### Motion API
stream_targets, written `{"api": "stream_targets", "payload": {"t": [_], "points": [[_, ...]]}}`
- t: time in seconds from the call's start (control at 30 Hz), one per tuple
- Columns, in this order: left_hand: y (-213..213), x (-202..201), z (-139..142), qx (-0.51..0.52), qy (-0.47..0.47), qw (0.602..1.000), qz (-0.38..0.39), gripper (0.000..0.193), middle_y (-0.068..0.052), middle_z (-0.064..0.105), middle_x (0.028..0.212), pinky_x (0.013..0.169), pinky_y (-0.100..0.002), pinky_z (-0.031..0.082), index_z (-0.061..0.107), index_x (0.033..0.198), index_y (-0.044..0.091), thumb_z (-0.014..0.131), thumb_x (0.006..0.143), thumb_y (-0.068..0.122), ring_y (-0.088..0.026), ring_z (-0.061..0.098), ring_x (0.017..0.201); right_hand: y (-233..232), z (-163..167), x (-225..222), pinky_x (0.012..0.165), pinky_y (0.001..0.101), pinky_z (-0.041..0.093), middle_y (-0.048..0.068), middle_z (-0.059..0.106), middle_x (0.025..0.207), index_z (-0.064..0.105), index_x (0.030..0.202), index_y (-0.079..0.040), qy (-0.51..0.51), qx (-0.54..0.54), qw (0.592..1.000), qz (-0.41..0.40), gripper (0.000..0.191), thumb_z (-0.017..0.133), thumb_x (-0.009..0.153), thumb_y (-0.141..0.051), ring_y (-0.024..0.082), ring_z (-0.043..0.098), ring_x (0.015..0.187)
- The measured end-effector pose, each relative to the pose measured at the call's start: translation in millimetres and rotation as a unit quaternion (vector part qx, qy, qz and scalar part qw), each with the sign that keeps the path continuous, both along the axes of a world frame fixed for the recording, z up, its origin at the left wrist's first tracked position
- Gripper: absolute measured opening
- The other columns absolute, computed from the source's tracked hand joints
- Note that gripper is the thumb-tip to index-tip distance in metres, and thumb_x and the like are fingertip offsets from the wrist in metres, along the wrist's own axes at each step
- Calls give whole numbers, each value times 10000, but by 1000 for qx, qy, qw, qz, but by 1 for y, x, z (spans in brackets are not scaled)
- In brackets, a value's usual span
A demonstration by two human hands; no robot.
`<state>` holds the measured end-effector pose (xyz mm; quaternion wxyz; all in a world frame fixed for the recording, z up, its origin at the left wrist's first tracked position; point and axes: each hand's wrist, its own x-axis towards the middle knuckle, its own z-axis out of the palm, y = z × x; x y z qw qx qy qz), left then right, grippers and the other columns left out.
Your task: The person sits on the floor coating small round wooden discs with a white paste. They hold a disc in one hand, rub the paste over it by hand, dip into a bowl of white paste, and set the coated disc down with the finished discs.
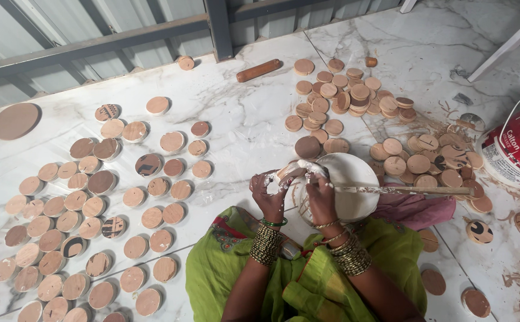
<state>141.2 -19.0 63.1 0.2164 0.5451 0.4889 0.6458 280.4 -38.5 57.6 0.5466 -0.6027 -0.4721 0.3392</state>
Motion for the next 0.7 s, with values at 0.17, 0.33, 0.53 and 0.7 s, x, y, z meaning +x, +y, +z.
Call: {"api": "stream_targets", "payload": {"t": [0.17,0.33,0.53,0.7], "points": [[1,-2,-4,9,4,1000,-5,395,-64,670,906,958,-397,423,739,1031,60,880,675,159,-255,573,938,-36,69,-52,1068,517,344,250,537,1349,599,1313,-8,-387,228,892,-59,473,547,844,-32,421,504,1198],[0,-2,-2,8,-10,1000,-11,387,-57,674,905,968,-405,411,735,1033,59,888,694,166,-254,573,933,-34,62,-46,1092,506,366,169,559,1352,626,1302,-51,-406,263,873,-65,462,531,851,-8,361,545,1224],[-2,0,8,0,23,1000,9,412,-59,668,914,977,-421,403,738,1038,77,918,695,216,-265,562,946,10,-16,17,880,309,475,172,547,1208,600,1303,108,255,43,964,53,318,630,1030,-53,165,526,1021],[-4,1,9,2,57,998,23,438,-65,693,954,1007,-451,378,729,1051,85,922,690,239,-287,573,985,2,-3,3,1024,456,404,230,533,1347,568,1347,41,-176,118,977,-21,429,604,930,-55,342,500,1200]]}}
